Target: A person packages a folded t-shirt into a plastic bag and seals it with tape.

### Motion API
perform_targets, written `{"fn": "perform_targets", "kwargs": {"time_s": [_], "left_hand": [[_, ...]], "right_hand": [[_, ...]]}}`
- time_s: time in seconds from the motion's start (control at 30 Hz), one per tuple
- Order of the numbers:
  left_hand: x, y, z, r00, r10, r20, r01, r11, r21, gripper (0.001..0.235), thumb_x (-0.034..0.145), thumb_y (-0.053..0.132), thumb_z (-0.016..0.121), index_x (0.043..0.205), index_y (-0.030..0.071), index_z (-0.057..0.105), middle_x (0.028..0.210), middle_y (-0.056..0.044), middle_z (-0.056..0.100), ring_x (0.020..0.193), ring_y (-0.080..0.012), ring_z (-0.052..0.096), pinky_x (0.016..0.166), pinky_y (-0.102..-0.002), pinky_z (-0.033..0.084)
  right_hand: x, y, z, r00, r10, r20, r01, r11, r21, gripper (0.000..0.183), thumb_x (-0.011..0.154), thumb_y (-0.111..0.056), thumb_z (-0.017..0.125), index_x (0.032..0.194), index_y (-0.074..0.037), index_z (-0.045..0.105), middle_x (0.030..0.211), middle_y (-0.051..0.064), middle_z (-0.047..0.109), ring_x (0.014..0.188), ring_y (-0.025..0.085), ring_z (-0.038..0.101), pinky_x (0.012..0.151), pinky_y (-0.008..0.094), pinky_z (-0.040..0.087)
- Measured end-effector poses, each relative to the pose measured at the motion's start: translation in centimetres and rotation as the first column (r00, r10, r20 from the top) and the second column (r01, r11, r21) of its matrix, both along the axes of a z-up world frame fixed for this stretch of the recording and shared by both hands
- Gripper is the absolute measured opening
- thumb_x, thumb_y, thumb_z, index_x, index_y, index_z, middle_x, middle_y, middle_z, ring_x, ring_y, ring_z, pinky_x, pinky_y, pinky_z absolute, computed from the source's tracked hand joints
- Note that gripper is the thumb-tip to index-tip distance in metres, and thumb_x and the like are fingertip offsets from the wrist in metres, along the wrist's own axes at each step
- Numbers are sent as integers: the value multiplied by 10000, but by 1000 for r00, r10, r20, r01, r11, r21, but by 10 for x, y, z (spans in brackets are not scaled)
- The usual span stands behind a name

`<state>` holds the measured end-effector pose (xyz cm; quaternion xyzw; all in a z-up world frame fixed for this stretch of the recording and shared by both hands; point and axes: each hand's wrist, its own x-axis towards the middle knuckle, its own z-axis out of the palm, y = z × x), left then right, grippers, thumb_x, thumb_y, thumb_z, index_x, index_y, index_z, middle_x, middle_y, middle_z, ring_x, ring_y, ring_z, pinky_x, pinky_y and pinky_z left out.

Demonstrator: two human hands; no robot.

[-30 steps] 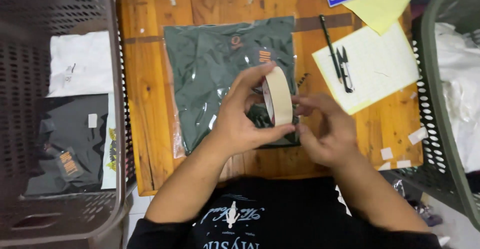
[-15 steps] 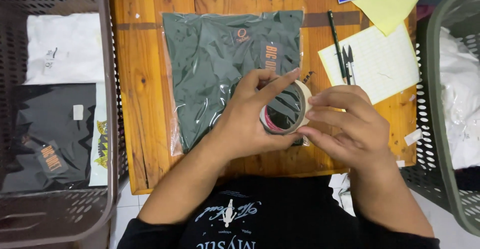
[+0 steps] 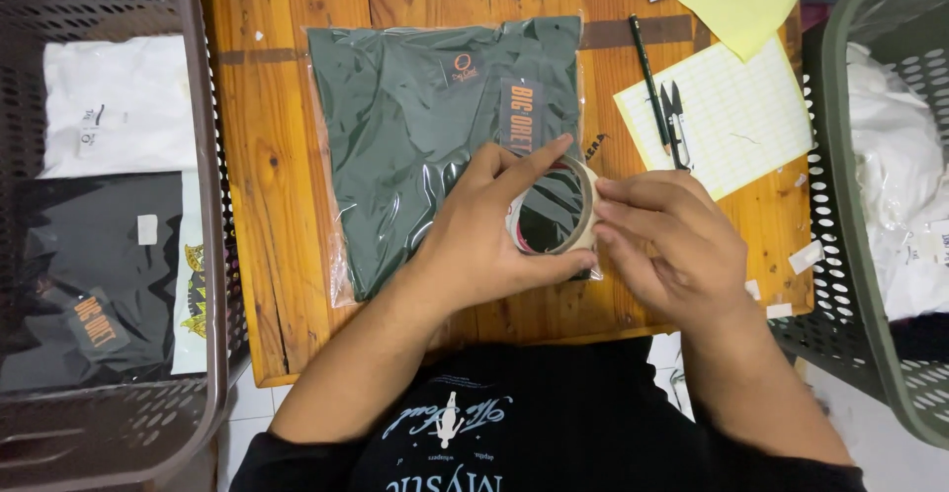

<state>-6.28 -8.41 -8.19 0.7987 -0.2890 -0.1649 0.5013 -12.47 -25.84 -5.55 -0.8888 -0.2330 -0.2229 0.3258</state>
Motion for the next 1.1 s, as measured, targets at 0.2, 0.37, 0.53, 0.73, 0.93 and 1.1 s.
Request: {"fn": "perform_targets", "kwargs": {"time_s": [0.2,0.37,0.53,0.73,0.93,1.1], "left_hand": [[2,0,23,975,10,-221,9,996,84,786,544,524,656,1251,295,399,953,-24,486,878,-153,568,792,-272,453],[3,0,27,971,-8,-238,34,994,108,779,532,523,657,1237,302,413,954,-11,495,874,-140,550,774,-270,454],[3,-2,25,971,-13,-238,44,991,126,786,535,522,657,1246,291,412,977,-13,490,913,-145,543,773,-270,452],[3,-5,28,965,40,-260,10,982,187,774,536,517,651,1238,268,441,941,-21,510,878,-151,541,758,-269,432],[1,-6,28,964,79,-256,-26,979,203,794,531,530,645,1243,239,444,901,-16,509,910,-141,499,790,-256,393],[-2,-6,22,974,112,-198,-76,981,180,801,516,527,677,1231,242,456,913,-31,483,877,-140,523,791,-240,407]], "right_hand": [[-1,-3,5,996,19,-85,-12,997,81,216,767,-100,619,903,63,579,952,206,591,829,301,580,767,363,498],[-1,-6,6,988,47,-146,-25,989,146,244,700,-88,691,874,46,586,929,198,593,857,301,608,795,352,515],[0,-9,0,982,68,-176,-28,975,219,184,700,-49,684,842,30,598,903,188,602,838,288,612,777,341,521],[1,-5,-3,993,45,-112,-24,982,186,144,755,-15,634,873,47,581,914,220,598,827,326,623,747,362,534],[0,-6,5,998,25,-54,-21,998,59,84,757,4,626,812,35,570,838,178,605,739,270,596,677,334,470],[-1,-5,7,997,-24,-72,19,998,-63,78,764,-23,649,763,0,574,756,101,588,660,230,528,604,295,422]]}}
